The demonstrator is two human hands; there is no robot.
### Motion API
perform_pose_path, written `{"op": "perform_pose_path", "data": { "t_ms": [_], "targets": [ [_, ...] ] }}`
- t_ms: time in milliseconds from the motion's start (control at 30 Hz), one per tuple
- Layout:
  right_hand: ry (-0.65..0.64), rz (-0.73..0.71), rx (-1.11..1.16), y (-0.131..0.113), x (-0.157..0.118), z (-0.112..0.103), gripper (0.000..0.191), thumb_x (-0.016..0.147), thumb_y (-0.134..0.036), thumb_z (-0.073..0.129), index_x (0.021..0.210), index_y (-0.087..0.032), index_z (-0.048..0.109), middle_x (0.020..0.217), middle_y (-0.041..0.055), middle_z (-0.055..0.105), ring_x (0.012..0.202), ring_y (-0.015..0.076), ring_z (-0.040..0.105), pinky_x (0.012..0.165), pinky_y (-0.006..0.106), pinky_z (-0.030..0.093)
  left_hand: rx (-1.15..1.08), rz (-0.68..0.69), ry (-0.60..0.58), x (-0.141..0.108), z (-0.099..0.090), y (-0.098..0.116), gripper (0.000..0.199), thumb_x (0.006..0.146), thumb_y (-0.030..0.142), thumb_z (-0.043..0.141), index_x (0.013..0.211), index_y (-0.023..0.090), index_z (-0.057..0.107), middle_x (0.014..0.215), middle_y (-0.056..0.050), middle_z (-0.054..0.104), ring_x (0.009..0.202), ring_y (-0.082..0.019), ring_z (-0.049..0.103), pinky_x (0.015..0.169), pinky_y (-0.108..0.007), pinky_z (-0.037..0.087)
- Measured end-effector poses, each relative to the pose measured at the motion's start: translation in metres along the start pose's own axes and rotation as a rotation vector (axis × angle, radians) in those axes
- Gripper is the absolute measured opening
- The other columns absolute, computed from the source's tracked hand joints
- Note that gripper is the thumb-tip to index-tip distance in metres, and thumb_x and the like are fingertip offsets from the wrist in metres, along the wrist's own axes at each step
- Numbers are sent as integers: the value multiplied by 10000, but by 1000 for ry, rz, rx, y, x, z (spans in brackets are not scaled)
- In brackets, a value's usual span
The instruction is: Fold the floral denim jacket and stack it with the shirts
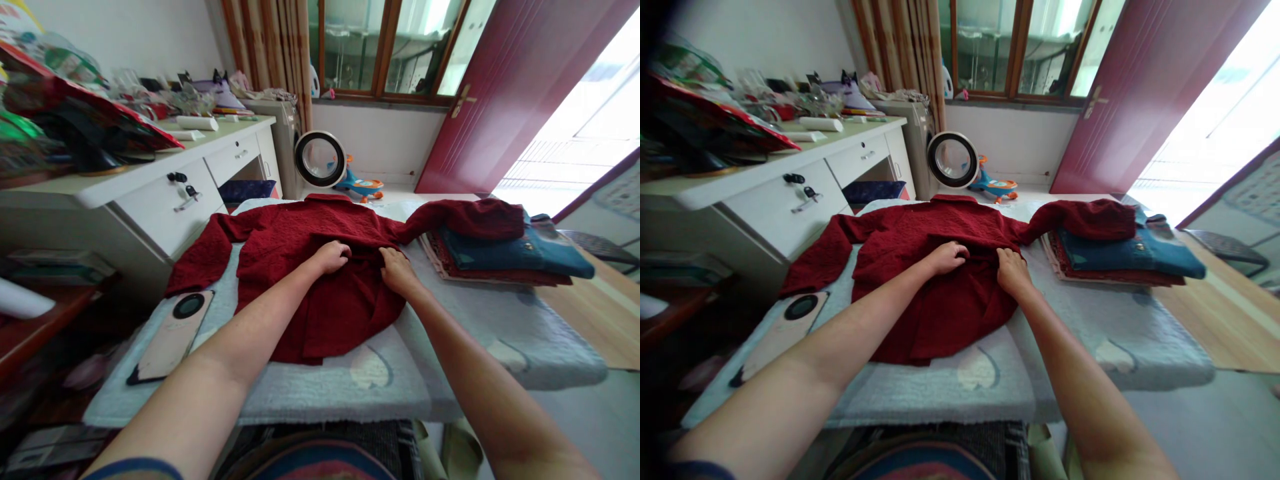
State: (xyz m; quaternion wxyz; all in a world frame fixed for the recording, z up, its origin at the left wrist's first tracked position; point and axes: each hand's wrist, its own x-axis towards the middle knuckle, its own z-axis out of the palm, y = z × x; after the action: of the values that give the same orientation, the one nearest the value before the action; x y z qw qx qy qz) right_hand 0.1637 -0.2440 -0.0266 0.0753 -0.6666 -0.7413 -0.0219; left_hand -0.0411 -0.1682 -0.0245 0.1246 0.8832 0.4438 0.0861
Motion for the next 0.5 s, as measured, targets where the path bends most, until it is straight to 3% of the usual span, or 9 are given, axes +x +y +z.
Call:
{"op": "perform_pose_path", "data": {
  "t_ms": [167, 267, 367, 500],
  "targets": [
    [34, -174, 7, -6, -4, 2, 337, 889, -198, 472, 1165, -230, 662, 1273, 94, 539, 1125, 257, 466, 962, 343, 373, 99, -53, 10, 2, 17, 10, 283, 827, 396, 626, 993, 198, 743, 1031, -104, 676, 984, -270, 613, 868, -363, 493],
    [-16, -131, -88, -7, 1, 1, 388, 907, -185, 423, 1219, -226, 649, 1216, 124, 549, 1075, 274, 476, 911, 363, 388, 150, -106, 84, 0, 23, 21, 250, 854, 350, 597, 939, 168, 746, 1054, -143, 639, 1061, -314, 557, 882, -411, 473],
    [-20, -52, -145, -6, 10, 0, 460, 905, -151, 381, 1319, -209, 573, 1180, 155, 550, 1035, 289, 498, 843, 372, 408, 162, -119, 147, -5, 26, 30, 226, 890, 240, 521, 924, 185, 738, 1087, -129, 599, 1054, -281, 540, 836, -373, 485],
    [-47, -13, -169, -3, 21, -1, 440, 897, -131, 367, 1273, -174, 592, 1148, 170, 562, 1026, 306, 521, 804, 373, 422, 4, -32, 215, -18, 29, 28, 205, 862, 139, 520, 878, 199, 714, 1022, -75, 601, 949, -201, 574, 821, -303, 495]
  ]
}}
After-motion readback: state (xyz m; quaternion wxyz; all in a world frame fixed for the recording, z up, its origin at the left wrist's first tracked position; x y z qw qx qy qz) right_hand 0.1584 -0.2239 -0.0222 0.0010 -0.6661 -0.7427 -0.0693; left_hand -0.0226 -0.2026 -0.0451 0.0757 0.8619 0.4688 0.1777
